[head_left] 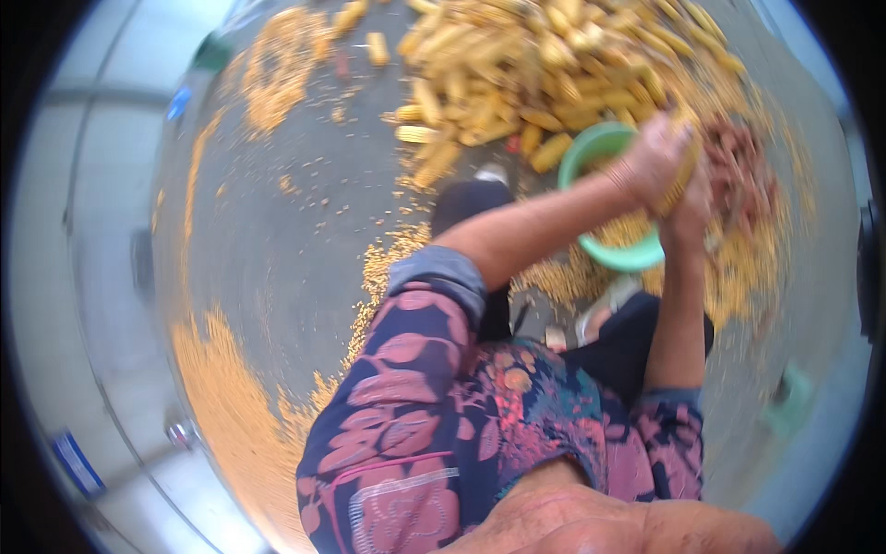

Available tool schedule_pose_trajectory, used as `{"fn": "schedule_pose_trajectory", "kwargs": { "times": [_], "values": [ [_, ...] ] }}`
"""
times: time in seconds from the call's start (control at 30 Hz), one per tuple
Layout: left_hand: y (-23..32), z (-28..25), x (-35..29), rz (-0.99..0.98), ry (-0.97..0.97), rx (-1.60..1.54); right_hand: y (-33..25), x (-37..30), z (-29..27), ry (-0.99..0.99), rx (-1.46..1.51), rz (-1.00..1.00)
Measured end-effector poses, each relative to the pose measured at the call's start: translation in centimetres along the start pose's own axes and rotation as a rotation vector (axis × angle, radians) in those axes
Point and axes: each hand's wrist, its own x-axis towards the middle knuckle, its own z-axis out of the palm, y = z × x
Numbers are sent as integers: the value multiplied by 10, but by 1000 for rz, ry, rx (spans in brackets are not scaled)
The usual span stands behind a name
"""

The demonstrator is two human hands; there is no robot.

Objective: The person sits on a low stool and shucks dried corn cobs by hand, removing kernels into a green bowl. The person handles multiple cobs one at a time, rubbing them to separate the kernels, and discards the empty cobs to the side.

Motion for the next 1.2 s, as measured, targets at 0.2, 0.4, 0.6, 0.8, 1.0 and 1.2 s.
{"fn": "schedule_pose_trajectory", "kwargs": {
  "times": [0.2, 0.4, 0.6, 0.8, 1.0, 1.2],
  "values": [
    [13, -25, 7, -243, -194, -661, -20, 45, 13, -29, 874, 422],
    [-1, -30, 14, -342, -156, -481, -5, 33, 21, 152, 222, -124],
    [6, -25, 4, -301, -195, -534, -20, 33, 8, 86, 630, 334],
    [20, -17, -6, -319, -176, -371, -51, 38, -12, 246, 948, 564],
    [22, -12, -9, -227, -214, -310, -39, 37, -10, 246, 837, 558],
    [13, -12, -11, -178, -179, -126, -40, 38, -8, 222, 832, 633]
  ]
}}
